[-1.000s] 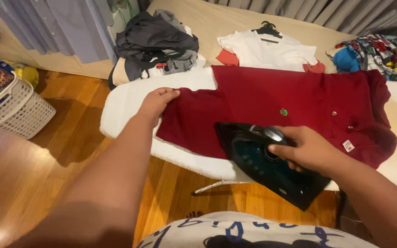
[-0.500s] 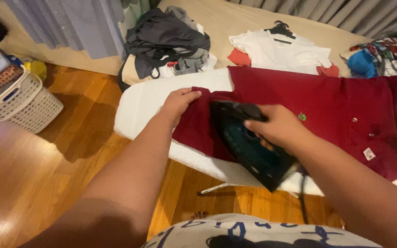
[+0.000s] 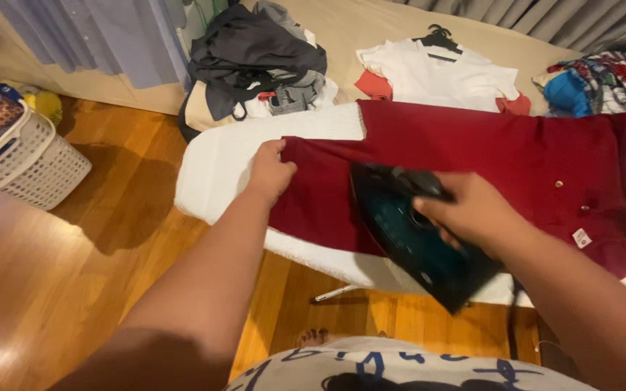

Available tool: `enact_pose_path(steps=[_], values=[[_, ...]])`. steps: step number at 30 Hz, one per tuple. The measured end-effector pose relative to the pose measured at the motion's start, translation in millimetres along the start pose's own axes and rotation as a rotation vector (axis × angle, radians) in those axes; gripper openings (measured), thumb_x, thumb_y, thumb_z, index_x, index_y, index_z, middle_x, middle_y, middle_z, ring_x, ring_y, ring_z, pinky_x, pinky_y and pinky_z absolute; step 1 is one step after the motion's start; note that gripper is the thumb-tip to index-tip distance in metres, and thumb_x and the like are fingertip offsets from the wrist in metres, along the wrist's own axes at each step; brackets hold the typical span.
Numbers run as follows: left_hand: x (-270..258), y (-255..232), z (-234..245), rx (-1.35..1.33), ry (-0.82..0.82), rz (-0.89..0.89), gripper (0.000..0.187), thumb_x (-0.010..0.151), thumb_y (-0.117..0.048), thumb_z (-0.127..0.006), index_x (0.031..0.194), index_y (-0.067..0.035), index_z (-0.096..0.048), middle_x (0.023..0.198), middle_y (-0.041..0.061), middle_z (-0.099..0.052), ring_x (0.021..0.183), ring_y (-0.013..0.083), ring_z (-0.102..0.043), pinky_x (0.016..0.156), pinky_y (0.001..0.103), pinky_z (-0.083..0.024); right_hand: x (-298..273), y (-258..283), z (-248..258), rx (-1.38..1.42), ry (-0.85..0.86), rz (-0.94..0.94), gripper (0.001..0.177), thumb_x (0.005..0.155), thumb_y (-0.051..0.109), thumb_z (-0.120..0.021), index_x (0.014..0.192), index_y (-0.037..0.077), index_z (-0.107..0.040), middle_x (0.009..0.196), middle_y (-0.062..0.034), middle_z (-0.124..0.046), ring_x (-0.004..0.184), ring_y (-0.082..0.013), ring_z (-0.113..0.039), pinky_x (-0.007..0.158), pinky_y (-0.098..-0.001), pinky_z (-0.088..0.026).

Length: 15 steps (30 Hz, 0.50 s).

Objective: The person irons a red polo shirt on an ironing board, smoothing the fabric and using a steam iron. After finishing, they place the shirt on a hanger and set it on a nearby bed. The person then begins to iron a white polo shirt.

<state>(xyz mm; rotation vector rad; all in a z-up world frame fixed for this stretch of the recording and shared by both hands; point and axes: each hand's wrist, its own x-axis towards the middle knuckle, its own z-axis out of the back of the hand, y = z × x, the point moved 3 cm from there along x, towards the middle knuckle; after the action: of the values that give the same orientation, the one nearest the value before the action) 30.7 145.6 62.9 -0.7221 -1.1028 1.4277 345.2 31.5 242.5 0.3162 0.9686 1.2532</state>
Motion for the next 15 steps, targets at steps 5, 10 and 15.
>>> enact_pose_path(steps=[5,10,15], values=[[-11.0,-18.4,13.4,0.205,0.174,0.076,0.078,0.076,-0.015,-0.077,0.146,-0.009,-0.045,0.133,0.023,-0.061,0.123,0.0373,-0.059,0.104,0.042,-0.045,69.5,64.8,-36.8,0.042,0.038,0.168,0.021,0.088,0.021,-0.073,0.093,0.001,-0.069,0.063,-0.0069,-0.059,0.047,-0.0169,-0.056,0.040,-0.0335,-0.046],[-54.9,-27.7,28.2,0.404,0.128,0.197,0.057,0.091,-0.032,-0.072,0.142,-0.015,-0.052,0.129,0.021,-0.066,0.121,0.0403,-0.061,0.102,0.047,-0.047,80.6,80.7,-43.5,0.060,0.058,0.132,0.022,0.089,0.022,-0.073,0.092,0.001,-0.068,0.065,-0.0064,-0.060,0.048,-0.0170,-0.057,0.040,-0.0339,-0.046],[-70.5,-39.5,32.8,0.421,0.032,0.201,0.044,0.094,-0.033,-0.066,0.131,-0.010,-0.057,0.123,0.021,-0.069,0.115,0.0413,-0.064,0.097,0.049,-0.050,27.5,33.0,-15.3,-0.269,0.006,0.209,0.021,0.087,0.027,-0.074,0.096,0.008,-0.074,0.060,-0.0079,-0.066,0.049,-0.0173,-0.062,0.047,-0.0327,-0.048]])
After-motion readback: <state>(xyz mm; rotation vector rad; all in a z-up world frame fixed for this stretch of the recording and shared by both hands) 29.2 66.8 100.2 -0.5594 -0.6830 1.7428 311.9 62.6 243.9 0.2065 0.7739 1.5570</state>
